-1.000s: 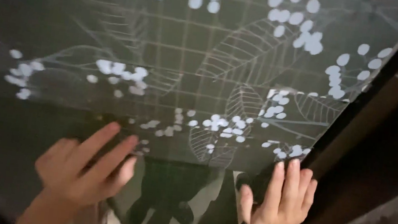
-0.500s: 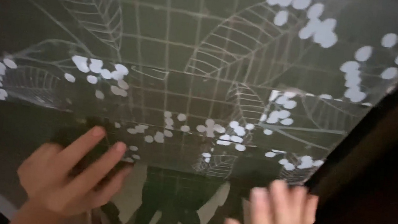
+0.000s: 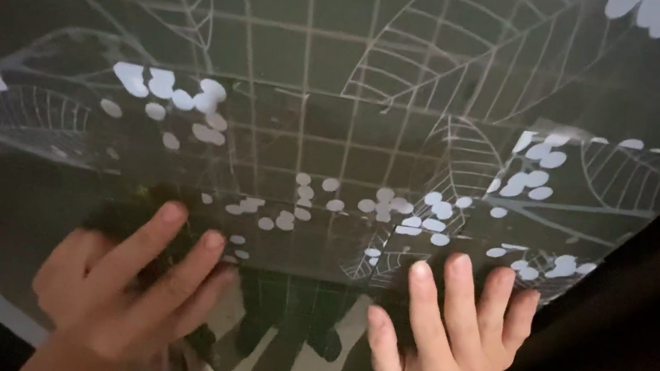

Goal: Applying patterned decorative film strips to a glass door and smoothing them out using a squeegee and cloth.

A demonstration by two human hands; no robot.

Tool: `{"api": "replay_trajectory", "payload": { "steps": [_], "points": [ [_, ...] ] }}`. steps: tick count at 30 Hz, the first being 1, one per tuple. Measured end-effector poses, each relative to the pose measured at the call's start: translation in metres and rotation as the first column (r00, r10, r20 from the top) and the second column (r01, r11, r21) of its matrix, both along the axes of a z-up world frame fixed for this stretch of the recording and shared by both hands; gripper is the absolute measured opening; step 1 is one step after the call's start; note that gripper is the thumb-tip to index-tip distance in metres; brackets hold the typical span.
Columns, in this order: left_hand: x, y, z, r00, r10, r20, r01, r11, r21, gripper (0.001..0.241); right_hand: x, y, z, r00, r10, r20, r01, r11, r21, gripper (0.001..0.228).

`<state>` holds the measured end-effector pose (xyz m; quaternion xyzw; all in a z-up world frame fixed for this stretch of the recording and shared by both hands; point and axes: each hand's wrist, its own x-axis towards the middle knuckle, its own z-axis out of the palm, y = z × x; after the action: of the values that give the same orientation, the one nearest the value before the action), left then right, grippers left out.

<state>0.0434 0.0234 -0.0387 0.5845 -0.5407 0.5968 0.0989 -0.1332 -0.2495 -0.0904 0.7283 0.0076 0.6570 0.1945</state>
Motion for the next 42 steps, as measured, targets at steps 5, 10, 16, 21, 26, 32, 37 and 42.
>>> {"api": "replay_trajectory", "payload": {
  "steps": [5,10,16,21,26,32,37,42],
  "points": [
    [-0.007,0.000,-0.002,0.994,-0.013,-0.108,0.004,0.996,-0.085,0.024,0.001,0.000,0.000,1.000,0.001,-0.004,-0.001,1.000,0.000,0.055],
    [0.000,-0.006,-0.004,0.997,-0.072,-0.025,0.066,0.982,-0.174,0.019,0.002,0.003,0.000,1.000,0.001,-0.001,-0.001,1.000,0.028,0.050],
    [0.010,-0.012,-0.015,0.996,-0.079,0.049,0.089,0.964,-0.252,0.016,0.000,0.006,0.000,1.000,-0.008,-0.007,0.008,0.999,0.031,0.055],
    [-0.036,-0.021,0.031,0.993,-0.103,0.053,0.105,0.994,-0.035,0.011,-0.001,0.004,-0.006,0.999,-0.003,0.053,-0.002,0.994,0.106,0.061],
    [-0.037,-0.030,0.029,0.988,-0.108,0.109,0.108,0.994,0.001,0.052,0.002,0.010,0.004,0.999,-0.043,0.025,0.039,0.989,0.142,0.055],
    [-0.039,-0.042,0.028,0.980,-0.163,0.115,0.175,0.979,-0.106,0.017,0.003,0.011,0.002,0.997,-0.064,0.043,0.056,0.986,0.155,0.052],
    [-0.040,-0.039,0.023,0.994,-0.080,0.075,0.086,0.993,-0.080,0.008,0.003,0.009,0.001,0.998,-0.039,0.045,0.031,0.987,0.159,0.049],
    [-0.041,-0.035,0.022,0.997,-0.043,0.062,0.046,0.997,-0.059,0.021,0.001,0.011,0.001,0.998,-0.036,0.042,0.028,0.984,0.174,0.048]
  ]
}}
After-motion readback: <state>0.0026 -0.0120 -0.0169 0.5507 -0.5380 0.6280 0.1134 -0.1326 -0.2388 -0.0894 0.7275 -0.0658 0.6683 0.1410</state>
